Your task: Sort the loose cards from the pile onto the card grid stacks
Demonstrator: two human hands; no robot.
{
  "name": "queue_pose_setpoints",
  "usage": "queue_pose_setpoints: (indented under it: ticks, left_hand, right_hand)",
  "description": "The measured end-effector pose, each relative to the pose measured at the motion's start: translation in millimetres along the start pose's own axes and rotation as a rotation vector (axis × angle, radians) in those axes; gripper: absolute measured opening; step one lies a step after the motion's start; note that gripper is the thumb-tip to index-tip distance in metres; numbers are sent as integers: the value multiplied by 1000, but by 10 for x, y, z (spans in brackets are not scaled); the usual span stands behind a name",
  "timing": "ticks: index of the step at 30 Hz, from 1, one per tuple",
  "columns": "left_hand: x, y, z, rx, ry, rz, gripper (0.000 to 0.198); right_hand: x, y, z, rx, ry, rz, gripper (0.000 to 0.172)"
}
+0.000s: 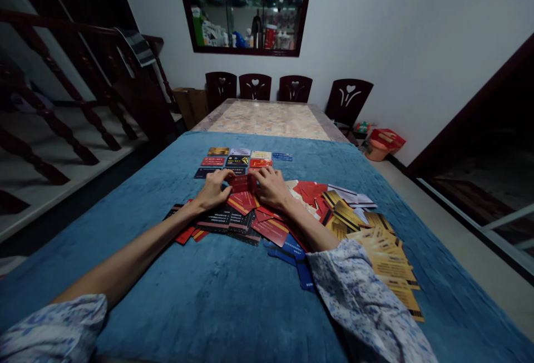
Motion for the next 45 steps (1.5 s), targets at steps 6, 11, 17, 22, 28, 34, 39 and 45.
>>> queue_pose_setpoints:
  ticks: [6, 11, 17, 22, 28, 34, 39, 45]
  left_hand:
    - [-7, 17, -11, 17, -19, 57, 35]
    - [5, 37, 12, 21, -13, 70, 39]
    - [22, 44, 37, 23, -18, 98, 44]
    - [29, 33, 29, 29, -3, 117, 47]
    - [28, 21, 33, 32, 5, 153, 47]
    - [23, 11, 42, 61, 63, 184, 47]
    - [26, 4, 53, 70, 92, 198, 45]
    - [49, -17, 72, 85, 101, 241, 46]
  right_hand:
    - [16, 62, -38, 11, -5, 10, 50]
    - [26, 95, -72, 34, -22, 12, 53]
    - [30, 124, -133, 65, -62, -8, 55]
    - [35, 133, -153, 71, -59, -20, 56]
    - [19, 97, -116, 95, -81, 13, 45]
    - [22, 75, -109, 122, -86, 47, 44]
    - [36, 72, -108, 160, -109, 44, 45]
    - [59, 55, -85, 83, -38, 109, 48]
Point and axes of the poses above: each hand's wrist, its own x-axis towards the middle knuckle, its own y-axis out of the palm, z = x × y, the point moved 4 cm from there along x, towards the middle knuckle, and after that the axes turned 3 degrees about x, right-handed, at the moved point
